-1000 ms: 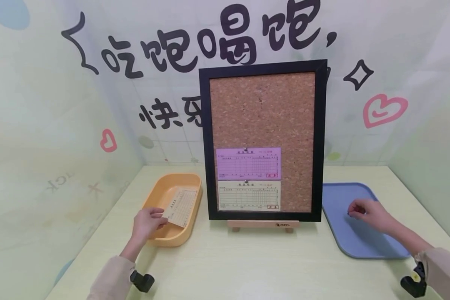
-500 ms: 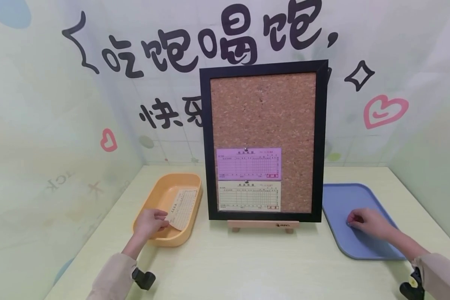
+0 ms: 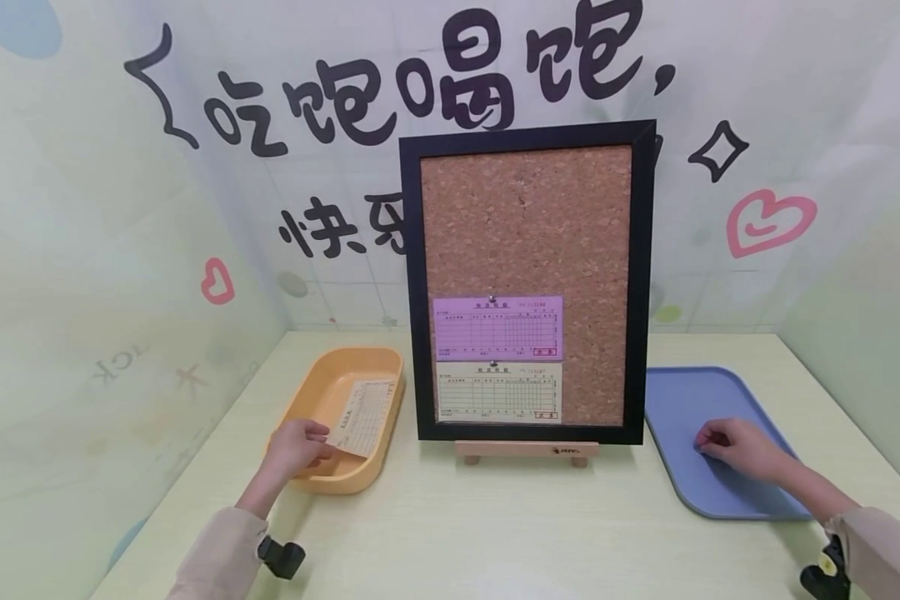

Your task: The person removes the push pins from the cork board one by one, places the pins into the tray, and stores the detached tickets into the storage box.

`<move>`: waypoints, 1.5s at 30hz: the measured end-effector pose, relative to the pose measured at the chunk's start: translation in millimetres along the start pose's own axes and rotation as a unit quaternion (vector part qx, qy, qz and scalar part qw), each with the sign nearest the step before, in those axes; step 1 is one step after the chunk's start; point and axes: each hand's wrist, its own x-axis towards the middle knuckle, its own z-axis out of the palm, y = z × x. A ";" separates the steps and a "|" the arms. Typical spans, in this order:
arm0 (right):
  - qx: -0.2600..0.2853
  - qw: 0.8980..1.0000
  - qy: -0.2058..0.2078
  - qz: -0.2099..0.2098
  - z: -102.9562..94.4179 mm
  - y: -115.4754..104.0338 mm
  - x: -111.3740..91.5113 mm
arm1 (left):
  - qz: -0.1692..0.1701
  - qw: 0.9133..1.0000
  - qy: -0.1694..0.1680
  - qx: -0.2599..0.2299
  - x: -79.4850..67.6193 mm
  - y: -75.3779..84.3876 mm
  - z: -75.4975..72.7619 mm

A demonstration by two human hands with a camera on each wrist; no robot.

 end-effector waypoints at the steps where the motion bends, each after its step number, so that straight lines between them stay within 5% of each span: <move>1: 0.001 1.000 0.000 0.000 -0.6 -0.2 -0.4 | 0.001 1.000 -0.002 0.001 -0.7 0.6 -1.6; 4: 0.003 1.000 0.002 0.000 -3.1 -1.0 -1.6 | 0.003 1.000 -0.004 0.011 -2.7 3.5 -6.9; 8: -0.014 0.999 -0.009 0.051 -10.2 -6.6 1.3 | 0.014 1.000 -0.007 0.000 -2.9 12.3 -12.8; 11: -0.025 0.996 -0.020 0.078 -17.5 -9.5 6.9 | 0.041 0.999 -0.005 -0.013 1.7 23.4 -14.4; 14: -0.022 0.998 -0.012 0.058 -24.0 -10.1 14.3 | 0.097 0.995 0.010 -0.007 9.4 37.7 -11.5; 18: -0.021 0.998 -0.010 0.054 -33.9 -18.8 28.7 | 0.170 0.985 0.034 0.007 17.9 60.1 0.2; 24: -0.017 0.997 -0.006 0.077 -52.7 -51.2 55.5 | 0.227 0.971 0.069 -0.009 24.8 95.9 23.3; 32: -0.007 0.998 0.057 0.033 -75.9 -96.3 90.6 | 0.333 0.934 0.117 -0.051 36.3 121.9 43.5; 37: -0.009 0.996 0.088 -0.006 -77.6 -122.0 113.4 | 0.344 0.926 0.146 -0.054 44.1 127.0 54.3; 45: -0.021 0.997 0.068 -0.026 -63.8 -152.3 143.2 | 0.337 0.924 0.171 -0.060 52.9 129.8 66.3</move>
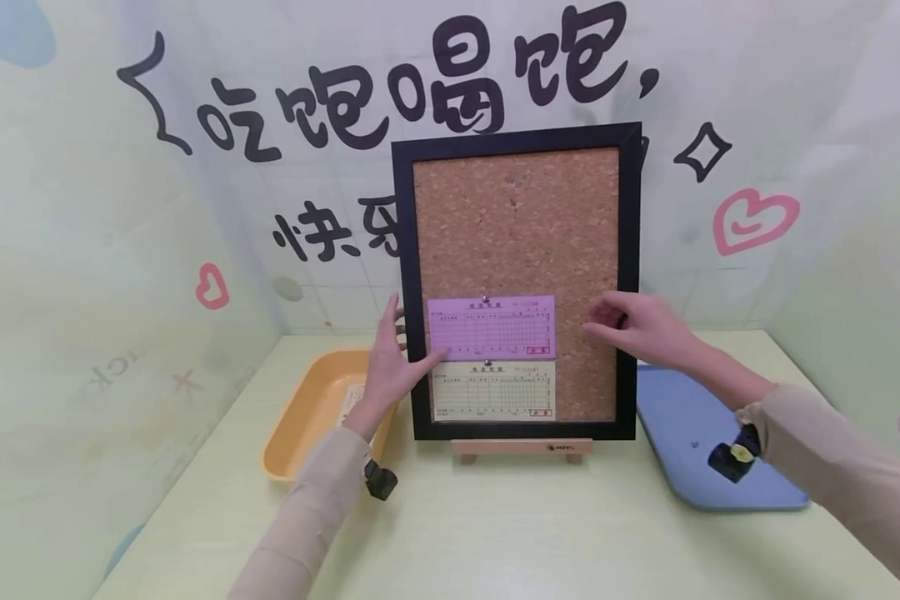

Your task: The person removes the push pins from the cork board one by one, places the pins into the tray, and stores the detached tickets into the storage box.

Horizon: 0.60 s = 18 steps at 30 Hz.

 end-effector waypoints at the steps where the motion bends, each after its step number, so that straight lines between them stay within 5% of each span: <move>1: 0.001 1.000 0.001 0.001 2.6 -2.5 3.8 | 0.001 1.000 0.002 0.004 0.4 -0.2 1.2; 9: 0.032 0.999 -0.004 0.003 24.5 -24.1 30.7 | 0.031 0.999 0.028 0.020 4.6 1.0 5.0; 18: 0.041 0.999 0.008 0.022 49.2 -39.1 54.6 | 0.053 0.998 0.019 0.040 5.9 1.2 4.9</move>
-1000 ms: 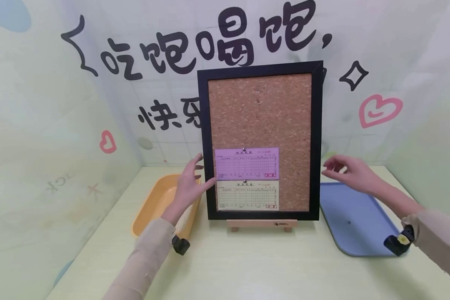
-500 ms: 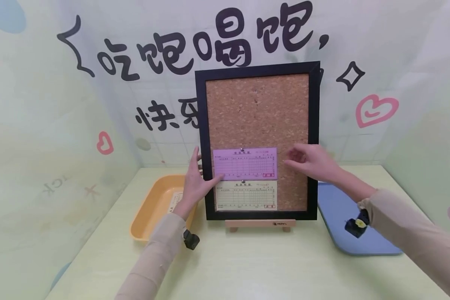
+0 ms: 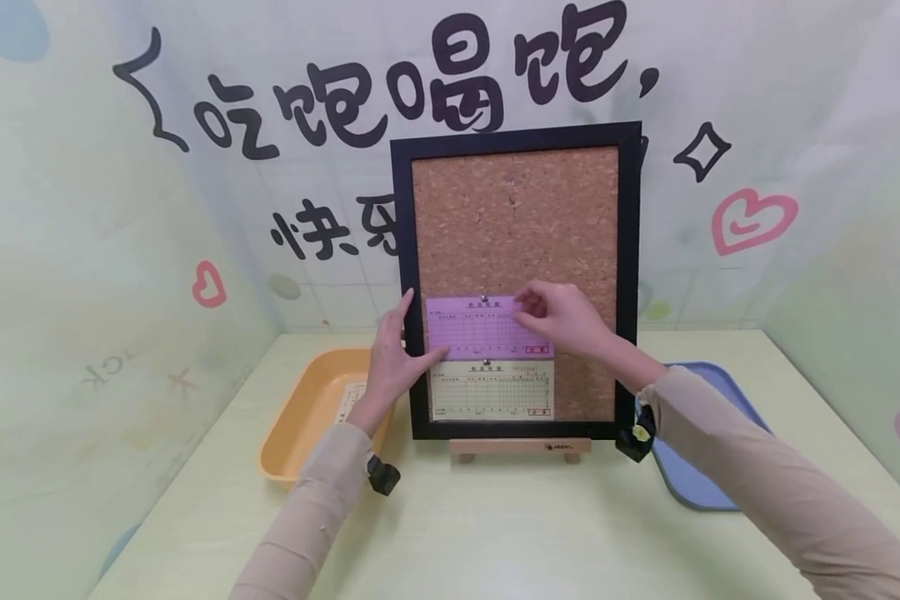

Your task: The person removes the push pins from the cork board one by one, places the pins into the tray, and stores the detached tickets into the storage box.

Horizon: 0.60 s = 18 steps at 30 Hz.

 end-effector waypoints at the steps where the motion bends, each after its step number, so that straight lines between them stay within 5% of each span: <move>1: 0.002 1.000 0.006 0.001 2.2 -1.0 2.2 | -0.002 1.000 -0.003 -0.001 0.0 0.1 -0.4; 18: -0.043 0.994 0.091 -0.049 31.9 -9.6 25.4 | -0.021 1.000 -0.007 -0.009 -3.2 4.5 -2.4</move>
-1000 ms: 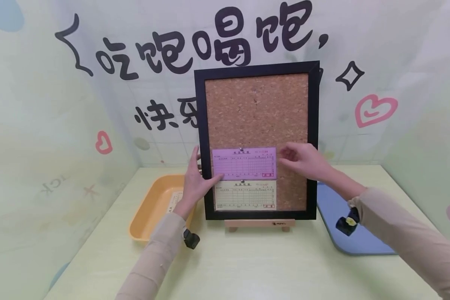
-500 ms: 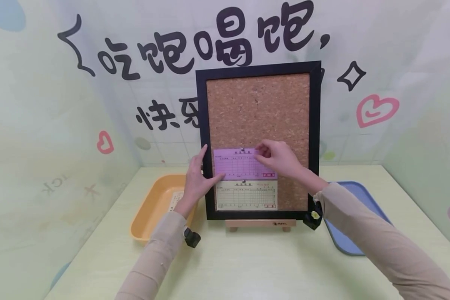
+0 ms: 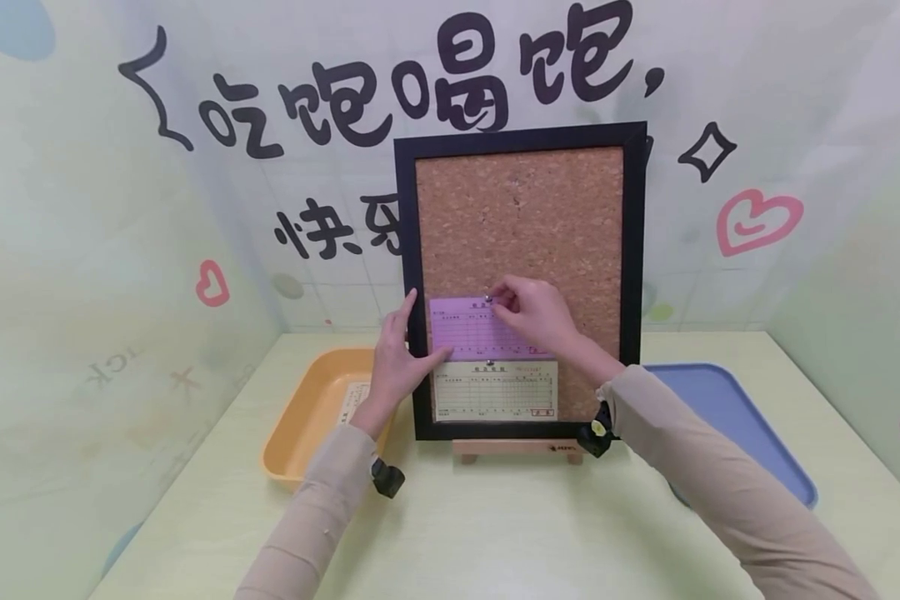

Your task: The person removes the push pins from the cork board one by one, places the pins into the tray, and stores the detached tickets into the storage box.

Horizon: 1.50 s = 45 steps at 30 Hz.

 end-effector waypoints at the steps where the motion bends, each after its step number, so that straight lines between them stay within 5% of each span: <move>1: -0.005 1.000 0.003 0.000 1.0 -0.4 0.1 | 0.000 1.000 0.001 0.000 -0.4 0.3 0.2; 19: -0.039 0.999 0.013 0.010 4.3 -0.7 2.9 | 0.021 0.999 0.028 -0.004 -3.0 3.5 3.7; 45: -0.063 0.997 -0.034 0.031 2.1 -11.1 10.3 | 0.018 1.000 -0.011 -0.011 5.0 -5.5 -2.9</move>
